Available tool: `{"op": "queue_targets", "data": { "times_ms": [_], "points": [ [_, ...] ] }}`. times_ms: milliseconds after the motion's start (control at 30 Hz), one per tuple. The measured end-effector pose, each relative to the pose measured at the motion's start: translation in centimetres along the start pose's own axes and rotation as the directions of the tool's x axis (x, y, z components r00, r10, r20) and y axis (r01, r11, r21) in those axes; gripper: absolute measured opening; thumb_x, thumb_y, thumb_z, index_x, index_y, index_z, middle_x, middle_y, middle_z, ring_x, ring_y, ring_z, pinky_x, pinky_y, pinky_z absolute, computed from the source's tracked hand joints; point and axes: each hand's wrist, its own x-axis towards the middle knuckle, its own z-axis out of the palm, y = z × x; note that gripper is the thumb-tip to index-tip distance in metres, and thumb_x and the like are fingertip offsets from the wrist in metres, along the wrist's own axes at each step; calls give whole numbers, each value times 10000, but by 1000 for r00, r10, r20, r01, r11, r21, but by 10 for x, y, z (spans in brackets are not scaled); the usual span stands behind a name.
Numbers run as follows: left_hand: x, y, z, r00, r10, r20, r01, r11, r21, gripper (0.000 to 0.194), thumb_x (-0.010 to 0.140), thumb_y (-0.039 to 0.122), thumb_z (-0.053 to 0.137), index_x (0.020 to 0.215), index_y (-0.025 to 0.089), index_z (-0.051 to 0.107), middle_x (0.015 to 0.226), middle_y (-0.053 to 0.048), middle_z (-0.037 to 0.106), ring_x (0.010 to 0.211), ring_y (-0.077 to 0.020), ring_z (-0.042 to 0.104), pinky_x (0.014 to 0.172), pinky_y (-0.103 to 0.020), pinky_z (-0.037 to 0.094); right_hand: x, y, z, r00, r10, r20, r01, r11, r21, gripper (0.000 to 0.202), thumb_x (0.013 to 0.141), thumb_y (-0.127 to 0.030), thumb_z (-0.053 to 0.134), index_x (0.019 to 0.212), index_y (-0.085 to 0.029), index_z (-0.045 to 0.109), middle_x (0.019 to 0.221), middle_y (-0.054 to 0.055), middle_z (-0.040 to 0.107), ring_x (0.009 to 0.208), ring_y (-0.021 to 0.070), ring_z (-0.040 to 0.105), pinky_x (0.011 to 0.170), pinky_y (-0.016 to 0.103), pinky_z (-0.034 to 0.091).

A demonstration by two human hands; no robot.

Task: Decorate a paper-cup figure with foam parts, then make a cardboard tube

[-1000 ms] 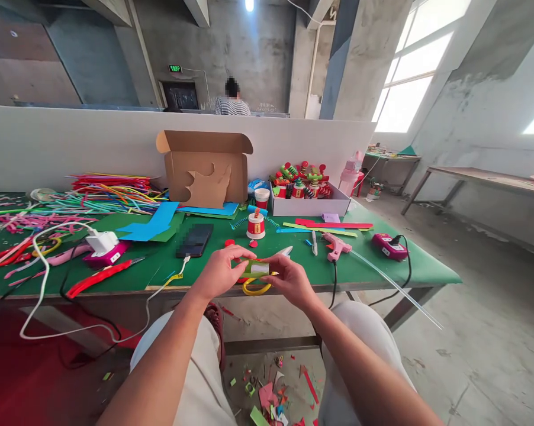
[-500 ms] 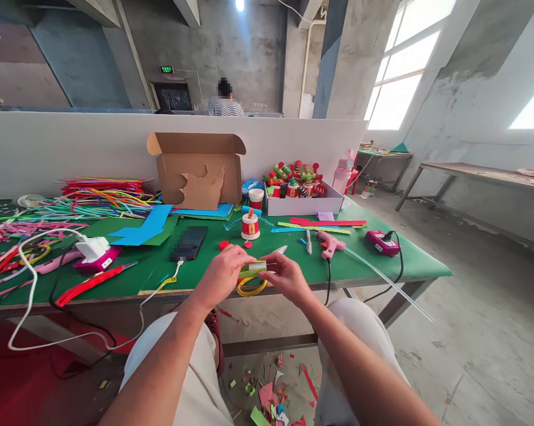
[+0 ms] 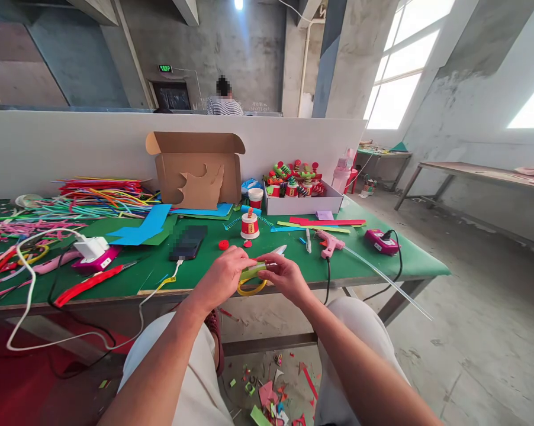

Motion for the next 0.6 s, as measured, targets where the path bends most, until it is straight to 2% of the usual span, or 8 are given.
{"op": "queue_targets", "data": {
  "times_ms": [133,233,300,367,400,467,533,600],
  "points": [
    [0,1,-1,1000,1,-9,-1,999,-33,428,863,8,370,983,205,731,887,-62,655,874,-178,578,784,-303,510,1,-1,-2,1000,3,-10,-3,1000,-19,339,677,-400,776,956,-230,684,759,-12,650,728,157,660,640,252,504],
    [1,-1,-6,984,-80,-160,72,996,-57,412,865,46,351,1036,196,695,1009,-77,661,931,-184,593,860,-341,503,1,-5,-3,998,-23,-63,22,1000,-16,367,678,-423,773,975,-233,671,795,-15,632,729,154,658,673,264,513],
    [1,-5,-7,921,-219,-322,189,974,-122,344,896,123,356,1053,185,655,1028,-83,653,888,-176,603,851,-347,502,2,-9,-3,990,-51,-135,50,999,-8,381,680,-427,772,992,-243,654,819,-17,616,738,156,656,709,280,522],
    [2,-9,-3,813,-424,-400,330,901,-283,238,915,248,408,1017,184,613,960,-67,653,782,-165,607,763,-327,509,2,-12,-2,971,-79,-227,83,996,9,395,678,-436,773,994,-250,629,858,-9,610,755,163,651,738,297,530],
    [3,-10,0,760,-532,-373,388,832,-397,212,906,322,452,990,186,592,928,-58,653,746,-163,609,715,-315,507,3,-14,-2,957,-95,-273,105,994,23,401,672,-442,777,985,-252,613,878,-4,605,757,165,647,744,302,534],
    [6,-8,11,707,-686,-172,456,627,-631,291,855,456,540,959,184,561,940,-64,664,754,-176,632,656,-297,502,4,-16,-1,926,-126,-356,156,986,58,414,655,-452,788,951,-257,576,898,-4,582,737,158,634,740,307,541],
    [11,1,23,717,-694,70,469,405,-785,411,803,532,606,998,172,567,1063,-102,668,875,-208,655,702,-310,515,5,-17,1,901,-146,-409,201,975,94,421,645,-453,795,919,-260,540,888,-15,555,704,145,620,725,306,545],
    [17,13,34,749,-635,191,433,251,-866,500,773,535,662,1113,179,573,1187,-117,646,1007,-229,641,796,-327,512,5,-16,4,893,-149,-424,215,970,112,410,658,-446,787,905,-262,517,876,-24,538,678,134,611,707,303,545]
  ]
}}
